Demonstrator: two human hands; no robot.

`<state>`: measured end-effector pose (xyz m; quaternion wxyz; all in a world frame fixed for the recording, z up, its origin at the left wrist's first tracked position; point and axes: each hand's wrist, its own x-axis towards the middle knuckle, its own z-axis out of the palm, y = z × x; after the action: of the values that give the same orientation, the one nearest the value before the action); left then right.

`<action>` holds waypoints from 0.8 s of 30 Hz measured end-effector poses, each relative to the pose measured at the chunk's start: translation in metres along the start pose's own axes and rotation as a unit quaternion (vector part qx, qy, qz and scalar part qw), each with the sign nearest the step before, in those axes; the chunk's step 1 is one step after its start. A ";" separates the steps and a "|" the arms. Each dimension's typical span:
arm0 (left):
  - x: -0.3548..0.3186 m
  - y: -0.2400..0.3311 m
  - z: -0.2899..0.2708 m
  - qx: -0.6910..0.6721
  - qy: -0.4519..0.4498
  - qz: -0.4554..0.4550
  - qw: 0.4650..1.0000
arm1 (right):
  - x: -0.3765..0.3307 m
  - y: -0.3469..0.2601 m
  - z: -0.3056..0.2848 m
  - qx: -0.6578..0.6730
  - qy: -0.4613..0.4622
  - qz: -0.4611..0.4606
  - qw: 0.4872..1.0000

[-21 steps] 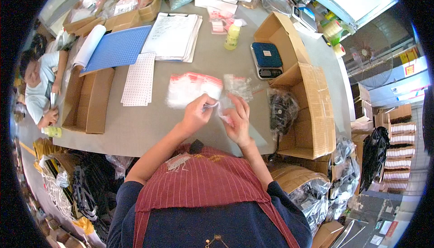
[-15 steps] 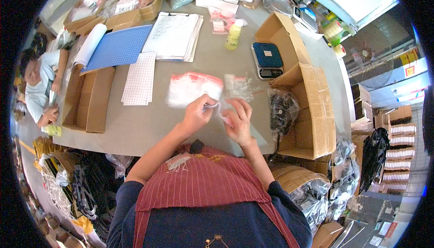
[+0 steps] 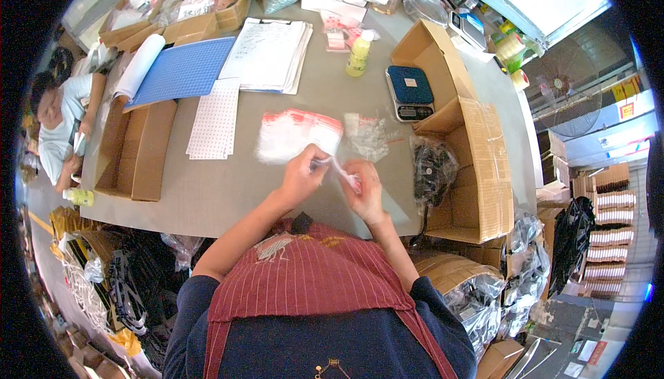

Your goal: The person picks up a stack of white cards and places them into small plastic bags, then places the filled bags into a white cardboard box. They walk to another area to retrieve more paper from a shelf before returning to the desk.

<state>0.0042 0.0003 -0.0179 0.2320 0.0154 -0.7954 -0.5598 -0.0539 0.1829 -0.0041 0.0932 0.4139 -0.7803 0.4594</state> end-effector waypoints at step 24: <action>0.001 -0.009 -0.001 -0.353 -0.044 -0.196 0.914 | 0.002 -0.004 0.009 0.080 0.006 0.105 0.991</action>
<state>0.0017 -0.0042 -0.0248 0.0724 0.0634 -0.5364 -0.8385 -0.0504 0.1736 -0.0055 0.0158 0.3335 -0.7797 0.5297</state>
